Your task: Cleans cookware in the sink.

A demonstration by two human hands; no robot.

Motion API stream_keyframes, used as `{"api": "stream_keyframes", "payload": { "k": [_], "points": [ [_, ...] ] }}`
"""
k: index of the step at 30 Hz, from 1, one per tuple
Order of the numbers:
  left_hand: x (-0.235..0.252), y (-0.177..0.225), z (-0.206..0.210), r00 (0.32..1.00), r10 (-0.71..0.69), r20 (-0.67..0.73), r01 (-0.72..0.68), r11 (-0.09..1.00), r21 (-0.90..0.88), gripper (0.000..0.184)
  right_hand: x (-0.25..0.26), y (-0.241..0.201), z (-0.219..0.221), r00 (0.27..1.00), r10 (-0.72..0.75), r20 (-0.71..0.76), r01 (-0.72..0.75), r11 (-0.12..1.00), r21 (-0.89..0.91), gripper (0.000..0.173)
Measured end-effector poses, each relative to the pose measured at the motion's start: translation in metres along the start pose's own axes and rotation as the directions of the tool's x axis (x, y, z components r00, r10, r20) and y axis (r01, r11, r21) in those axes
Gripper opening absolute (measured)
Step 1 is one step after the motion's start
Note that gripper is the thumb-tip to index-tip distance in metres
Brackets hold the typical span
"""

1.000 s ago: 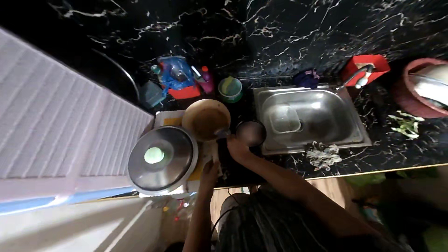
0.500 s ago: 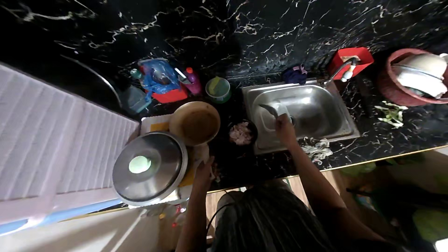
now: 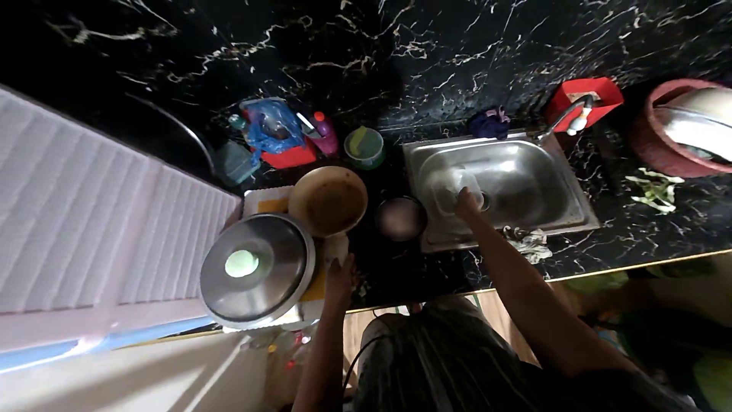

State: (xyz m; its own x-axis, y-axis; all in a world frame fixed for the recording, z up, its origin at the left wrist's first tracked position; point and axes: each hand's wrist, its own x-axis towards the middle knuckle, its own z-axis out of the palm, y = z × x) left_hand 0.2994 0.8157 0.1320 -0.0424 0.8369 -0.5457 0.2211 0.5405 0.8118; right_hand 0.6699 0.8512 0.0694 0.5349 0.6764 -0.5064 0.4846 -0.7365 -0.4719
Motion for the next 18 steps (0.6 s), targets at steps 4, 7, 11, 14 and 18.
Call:
{"api": "stream_keyframes", "payload": {
  "k": [4,7,11,14,18],
  "points": [
    [-0.002,0.0,-0.001,0.999,0.002,0.041,0.0,1.0,-0.031,0.03,0.008,0.006,0.004,0.997,-0.07,0.044,0.071,0.997,-0.024,0.066],
    [-0.007,0.006,0.002,0.997,-0.009,0.082,0.018,0.993,-0.114,0.021,-0.003,0.01,-0.005,0.988,-0.15,0.017,0.15,0.989,0.009,0.06],
    [-0.019,0.016,0.011,0.992,0.039,0.116,-0.029,0.996,-0.088,0.024,-0.021,0.024,-0.033,0.964,-0.238,-0.115,0.249,0.964,0.094,0.042],
    [-0.035,0.029,0.02,0.987,0.117,0.111,-0.127,0.988,0.089,0.035,-0.016,0.044,-0.054,0.968,-0.181,-0.172,0.185,0.983,0.007,0.044],
    [-0.053,0.049,0.044,0.978,0.16,0.13,-0.19,0.946,0.262,0.034,0.011,0.07,-0.06,1.0,-0.02,0.008,0.02,1.0,0.001,0.048]
  ]
}}
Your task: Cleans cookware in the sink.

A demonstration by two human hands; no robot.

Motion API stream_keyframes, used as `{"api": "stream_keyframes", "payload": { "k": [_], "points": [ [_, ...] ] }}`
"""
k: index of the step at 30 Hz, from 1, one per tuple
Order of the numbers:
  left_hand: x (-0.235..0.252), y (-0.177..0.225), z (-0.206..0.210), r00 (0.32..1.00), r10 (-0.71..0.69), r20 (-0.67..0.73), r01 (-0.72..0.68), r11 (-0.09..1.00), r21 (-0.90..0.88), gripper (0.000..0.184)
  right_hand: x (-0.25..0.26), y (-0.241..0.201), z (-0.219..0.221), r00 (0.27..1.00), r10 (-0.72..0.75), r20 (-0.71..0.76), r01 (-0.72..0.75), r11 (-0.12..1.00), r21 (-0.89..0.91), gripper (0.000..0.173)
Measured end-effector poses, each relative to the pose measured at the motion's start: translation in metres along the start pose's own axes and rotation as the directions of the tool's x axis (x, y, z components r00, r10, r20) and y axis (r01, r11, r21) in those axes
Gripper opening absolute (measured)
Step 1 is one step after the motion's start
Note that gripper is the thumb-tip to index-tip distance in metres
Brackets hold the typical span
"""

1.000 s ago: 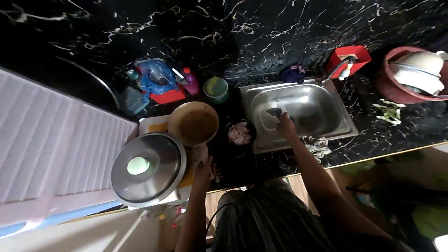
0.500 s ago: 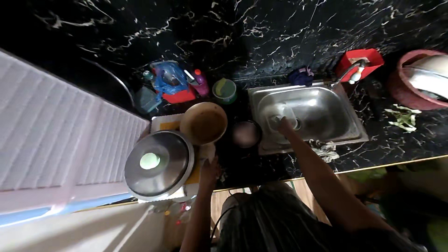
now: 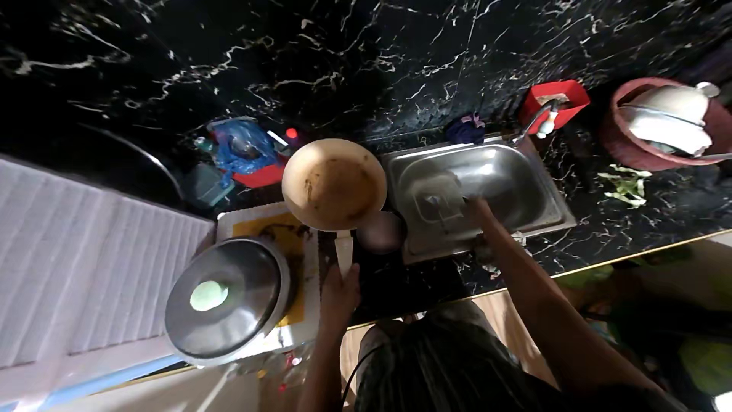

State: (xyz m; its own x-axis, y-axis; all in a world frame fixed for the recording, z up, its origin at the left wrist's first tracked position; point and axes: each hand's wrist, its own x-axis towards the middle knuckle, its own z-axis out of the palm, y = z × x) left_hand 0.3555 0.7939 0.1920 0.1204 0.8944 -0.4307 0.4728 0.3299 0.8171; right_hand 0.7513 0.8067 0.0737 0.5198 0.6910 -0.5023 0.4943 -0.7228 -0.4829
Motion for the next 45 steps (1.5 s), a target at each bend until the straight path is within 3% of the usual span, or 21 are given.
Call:
{"api": "stream_keyframes", "payload": {
  "k": [5,9,11,15,19,22,33,45],
  "points": [
    [-0.01,0.037,0.049,0.998,0.046,0.043,-0.051,0.993,0.111,0.035,0.016,0.001,0.006,0.976,-0.059,0.208,0.024,0.986,0.167,0.049],
    [-0.011,0.057,0.109,0.992,0.11,0.058,-0.118,0.981,0.154,0.039,0.045,0.02,0.003,0.895,-0.263,0.361,0.158,0.943,0.294,0.052],
    [-0.011,0.07,0.144,0.992,0.103,0.069,-0.112,0.984,0.142,0.041,0.055,0.034,-0.021,0.84,-0.343,0.42,0.26,0.935,0.243,0.049],
    [-0.012,0.091,0.208,0.997,0.029,0.075,-0.039,0.989,0.14,0.046,0.06,0.073,-0.108,0.844,-0.395,0.362,0.375,0.918,0.126,0.041],
    [-0.018,0.101,0.257,0.998,0.051,0.023,-0.054,0.983,0.178,0.042,0.075,0.115,-0.177,0.888,-0.326,0.325,0.331,0.943,0.041,0.042],
    [-0.032,0.11,0.278,0.992,0.118,-0.044,-0.105,0.967,0.231,0.041,0.086,0.136,-0.199,0.88,-0.326,0.345,0.307,0.945,0.109,0.043],
    [-0.057,0.119,0.287,0.955,0.206,-0.215,-0.139,0.946,0.292,0.036,0.072,0.159,-0.206,0.833,-0.469,0.293,0.378,0.87,0.316,0.04],
    [-0.076,0.107,0.236,0.928,0.193,-0.318,-0.104,0.956,0.274,0.032,0.027,0.175,-0.217,0.875,-0.466,0.132,0.404,0.852,0.333,0.036]
  ]
}}
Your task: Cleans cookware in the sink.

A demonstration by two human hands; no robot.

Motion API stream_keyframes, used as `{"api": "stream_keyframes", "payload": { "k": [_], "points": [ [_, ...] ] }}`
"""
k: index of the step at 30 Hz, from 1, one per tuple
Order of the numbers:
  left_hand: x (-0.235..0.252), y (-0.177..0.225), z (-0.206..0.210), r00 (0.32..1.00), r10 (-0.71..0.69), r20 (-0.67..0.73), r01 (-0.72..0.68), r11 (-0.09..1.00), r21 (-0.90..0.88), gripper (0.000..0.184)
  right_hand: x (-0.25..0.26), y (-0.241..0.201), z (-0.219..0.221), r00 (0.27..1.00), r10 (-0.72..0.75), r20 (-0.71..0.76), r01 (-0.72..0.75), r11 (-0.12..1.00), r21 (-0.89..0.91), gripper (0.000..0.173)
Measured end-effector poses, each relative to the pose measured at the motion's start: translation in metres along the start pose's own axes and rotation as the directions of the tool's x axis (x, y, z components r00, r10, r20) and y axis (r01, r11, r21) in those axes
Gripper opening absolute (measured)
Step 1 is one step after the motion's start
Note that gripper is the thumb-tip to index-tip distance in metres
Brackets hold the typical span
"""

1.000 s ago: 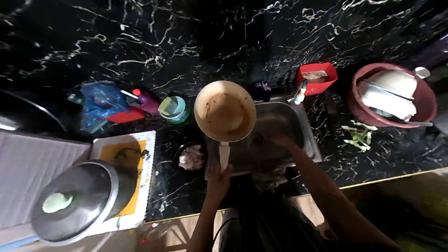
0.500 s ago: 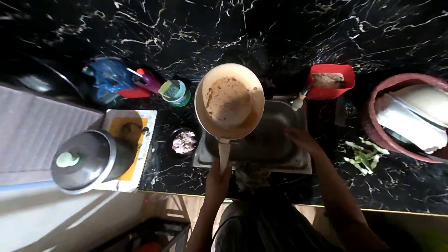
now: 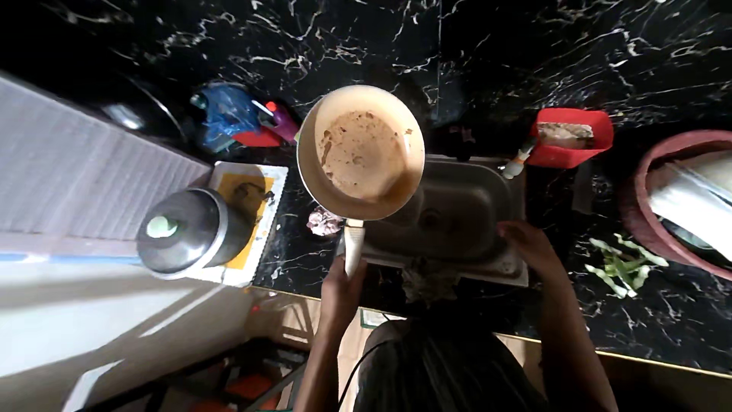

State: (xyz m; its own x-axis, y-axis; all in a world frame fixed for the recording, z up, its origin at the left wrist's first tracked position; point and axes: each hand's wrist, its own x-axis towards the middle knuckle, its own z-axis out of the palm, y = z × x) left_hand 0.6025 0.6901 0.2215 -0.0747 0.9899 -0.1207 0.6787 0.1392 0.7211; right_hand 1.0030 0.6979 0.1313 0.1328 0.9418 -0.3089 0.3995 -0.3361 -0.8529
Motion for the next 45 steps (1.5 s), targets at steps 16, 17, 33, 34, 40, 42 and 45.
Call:
{"api": "stream_keyframes", "payload": {
  "k": [16,17,33,34,40,42,45],
  "points": [
    [0.0,-0.053,-0.037,0.982,0.125,-0.14,-0.143,0.981,-0.132,0.029,-0.017,-0.006,0.034,0.999,-0.022,-0.046,0.025,0.998,0.058,0.033],
    [0.0,-0.053,-0.037,0.983,0.123,-0.137,-0.142,0.98,-0.139,0.029,-0.017,-0.006,0.034,0.998,-0.025,-0.051,0.028,0.998,0.059,0.033],
    [0.0,-0.039,-0.027,0.999,0.03,-0.027,-0.032,0.998,-0.053,0.029,-0.022,-0.009,0.04,0.999,-0.03,-0.038,0.032,0.998,0.057,0.036],
    [0.0,-0.035,-0.025,1.0,-0.001,0.001,0.001,1.0,-0.031,0.03,-0.02,-0.01,0.039,0.999,-0.025,-0.041,0.027,0.999,0.029,0.035],
    [0.005,-0.025,0.004,0.981,-0.025,0.191,0.024,1.0,0.009,0.035,0.036,-0.019,0.031,0.987,-0.012,-0.162,-0.043,0.942,-0.333,0.04],
    [0.009,-0.019,0.019,0.961,-0.058,0.272,0.06,0.998,-0.001,0.036,0.066,-0.012,0.025,0.967,-0.118,-0.224,0.003,0.89,-0.457,0.043],
    [0.018,-0.012,0.042,0.906,-0.132,0.401,0.137,0.99,0.016,0.036,0.107,-0.016,0.016,0.964,-0.171,-0.201,0.003,0.769,-0.639,0.047]
  ]
}}
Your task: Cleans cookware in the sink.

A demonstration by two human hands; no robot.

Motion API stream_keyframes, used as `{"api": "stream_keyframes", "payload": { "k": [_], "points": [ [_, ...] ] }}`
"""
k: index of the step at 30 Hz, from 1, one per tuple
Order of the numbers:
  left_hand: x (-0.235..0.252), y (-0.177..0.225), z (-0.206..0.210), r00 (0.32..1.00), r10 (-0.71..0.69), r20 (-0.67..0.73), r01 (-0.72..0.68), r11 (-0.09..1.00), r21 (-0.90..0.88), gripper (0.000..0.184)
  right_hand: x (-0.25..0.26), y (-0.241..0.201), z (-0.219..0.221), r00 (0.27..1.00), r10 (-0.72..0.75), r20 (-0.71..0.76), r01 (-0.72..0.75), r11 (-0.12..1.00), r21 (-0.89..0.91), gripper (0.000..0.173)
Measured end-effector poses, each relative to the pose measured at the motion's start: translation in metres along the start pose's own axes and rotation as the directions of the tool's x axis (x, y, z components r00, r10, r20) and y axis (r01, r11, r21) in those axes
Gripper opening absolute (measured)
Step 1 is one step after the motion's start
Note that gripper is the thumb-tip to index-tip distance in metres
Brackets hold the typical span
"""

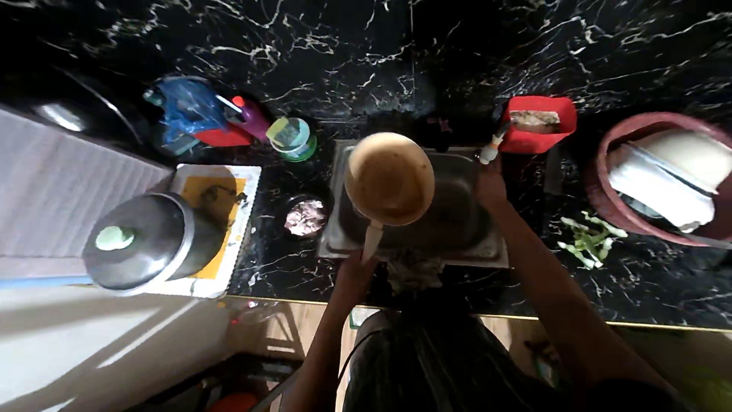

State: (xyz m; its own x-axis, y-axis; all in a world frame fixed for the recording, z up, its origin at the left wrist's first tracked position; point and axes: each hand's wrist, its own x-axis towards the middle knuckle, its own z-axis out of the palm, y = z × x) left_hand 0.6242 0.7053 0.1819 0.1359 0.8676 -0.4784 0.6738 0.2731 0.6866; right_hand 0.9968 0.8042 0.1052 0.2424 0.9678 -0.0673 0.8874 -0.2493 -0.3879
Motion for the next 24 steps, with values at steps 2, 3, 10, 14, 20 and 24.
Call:
{"api": "stream_keyframes", "payload": {
  "k": [2,3,10,14,20,24],
  "points": [
    [0.01,0.011,0.011,0.996,-0.051,0.077,0.05,0.999,0.015,0.038,0.021,-0.001,-0.002,0.995,0.037,0.089,-0.026,0.993,-0.118,0.055],
    [0.014,0.016,0.017,0.992,-0.065,0.111,0.063,0.998,0.017,0.038,0.029,-0.001,-0.003,0.989,0.064,0.136,-0.045,0.99,-0.137,0.055],
    [0.037,0.022,0.055,0.973,-0.046,0.227,0.063,0.996,-0.066,0.041,0.079,0.033,0.027,0.986,-0.135,0.101,0.16,0.937,-0.311,0.051],
    [0.05,0.027,0.067,0.961,-0.088,0.261,0.123,0.985,-0.12,0.042,0.087,0.027,0.017,0.978,-0.156,0.14,0.196,0.921,-0.338,0.04],
    [0.06,0.034,0.072,0.95,-0.129,0.283,0.174,0.975,-0.139,0.042,0.087,0.023,0.008,0.971,-0.101,0.219,0.164,0.941,-0.296,0.037],
    [0.066,0.033,0.075,0.947,-0.12,0.297,0.164,0.978,-0.13,0.04,0.081,0.033,0.009,0.974,-0.138,0.182,0.185,0.943,-0.278,0.034]
  ]
}}
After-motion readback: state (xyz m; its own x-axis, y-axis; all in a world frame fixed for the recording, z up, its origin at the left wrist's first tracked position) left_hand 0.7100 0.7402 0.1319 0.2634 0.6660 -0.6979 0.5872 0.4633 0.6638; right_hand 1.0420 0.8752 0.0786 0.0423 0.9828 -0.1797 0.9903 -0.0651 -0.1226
